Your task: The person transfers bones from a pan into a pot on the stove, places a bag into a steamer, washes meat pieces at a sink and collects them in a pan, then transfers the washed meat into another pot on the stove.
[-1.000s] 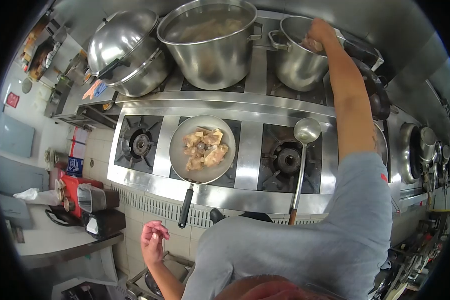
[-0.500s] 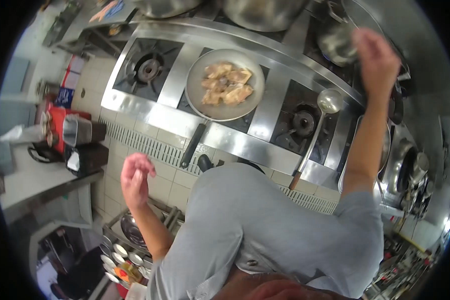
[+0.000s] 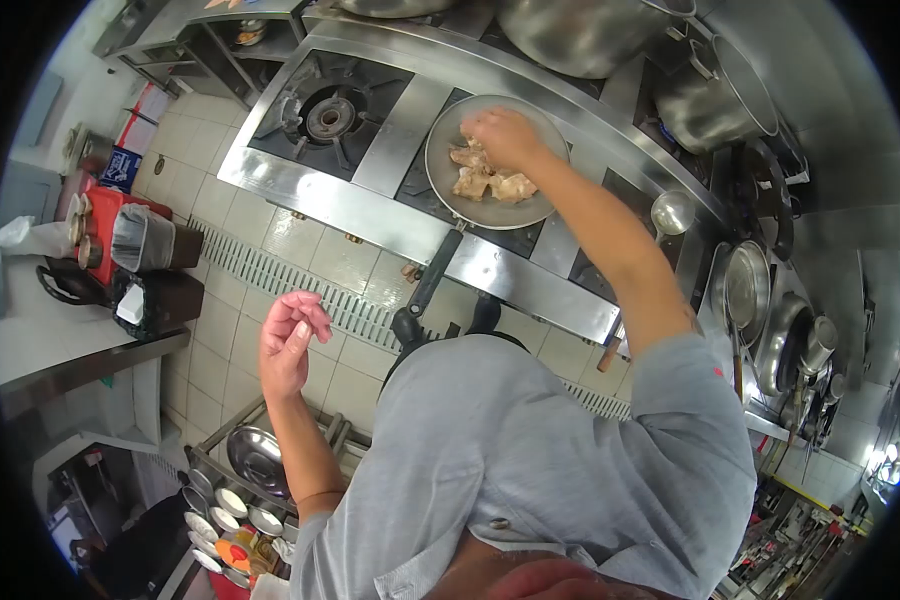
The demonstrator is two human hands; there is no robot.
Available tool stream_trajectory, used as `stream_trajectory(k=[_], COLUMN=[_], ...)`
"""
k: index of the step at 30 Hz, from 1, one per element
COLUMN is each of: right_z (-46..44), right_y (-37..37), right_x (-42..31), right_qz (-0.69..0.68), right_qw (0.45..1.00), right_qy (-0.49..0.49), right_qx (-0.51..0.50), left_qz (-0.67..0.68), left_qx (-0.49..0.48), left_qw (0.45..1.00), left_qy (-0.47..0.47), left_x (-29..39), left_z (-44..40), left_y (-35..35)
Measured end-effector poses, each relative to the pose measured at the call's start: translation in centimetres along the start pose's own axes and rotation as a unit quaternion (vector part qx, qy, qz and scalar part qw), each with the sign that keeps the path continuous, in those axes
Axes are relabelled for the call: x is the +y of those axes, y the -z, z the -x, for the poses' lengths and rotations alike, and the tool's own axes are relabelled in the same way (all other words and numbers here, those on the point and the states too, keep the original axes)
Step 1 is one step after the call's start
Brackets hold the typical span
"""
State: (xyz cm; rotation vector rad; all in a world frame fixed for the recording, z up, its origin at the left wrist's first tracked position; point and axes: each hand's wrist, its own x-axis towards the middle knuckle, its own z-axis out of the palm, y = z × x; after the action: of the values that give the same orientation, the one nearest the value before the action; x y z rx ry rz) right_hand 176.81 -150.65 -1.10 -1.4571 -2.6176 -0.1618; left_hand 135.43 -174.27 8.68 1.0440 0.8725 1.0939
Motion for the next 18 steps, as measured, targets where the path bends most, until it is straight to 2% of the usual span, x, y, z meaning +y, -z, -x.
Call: stream_trajectory(k=[1,4,7,11,16,18], right_z=[-0.8,-2.5,-1.8,0.9,6.8,9.5], right_y=[-0.6,0.8,3.9,6.9,14.7,18.7], right_x=[0.6,1.6,2.9,4.1,5.6,8.2], right_qz=[0.025,-0.022,-0.109,-0.223,-0.288,-0.261], right_qw=[0.998,0.989,0.989,0.968,0.940,0.944], right_qy=[0.027,-0.010,-0.068,-0.107,-0.180,-0.191], right_qx=[-0.049,-0.144,-0.076,-0.033,0.016,0.072], left_qz=[-0.001,-0.002,0.000,-0.003,-0.001,0.009], left_qx=[0.008,0.036,0.071,0.093,0.022,0.011], left_qw=[1.000,0.999,0.997,0.996,1.000,1.000], left_qy=[0.002,0.001,-0.009,-0.012,-0.013,0.000], left_x=[-0.1,0.0,0.3,0.5,-0.5,-0.3], left_z=[0.7,2.4,3.6,4.0,1.6,0.3], left_y=[0.3,1.2,1.2,0.7,-1.0,-2.4])
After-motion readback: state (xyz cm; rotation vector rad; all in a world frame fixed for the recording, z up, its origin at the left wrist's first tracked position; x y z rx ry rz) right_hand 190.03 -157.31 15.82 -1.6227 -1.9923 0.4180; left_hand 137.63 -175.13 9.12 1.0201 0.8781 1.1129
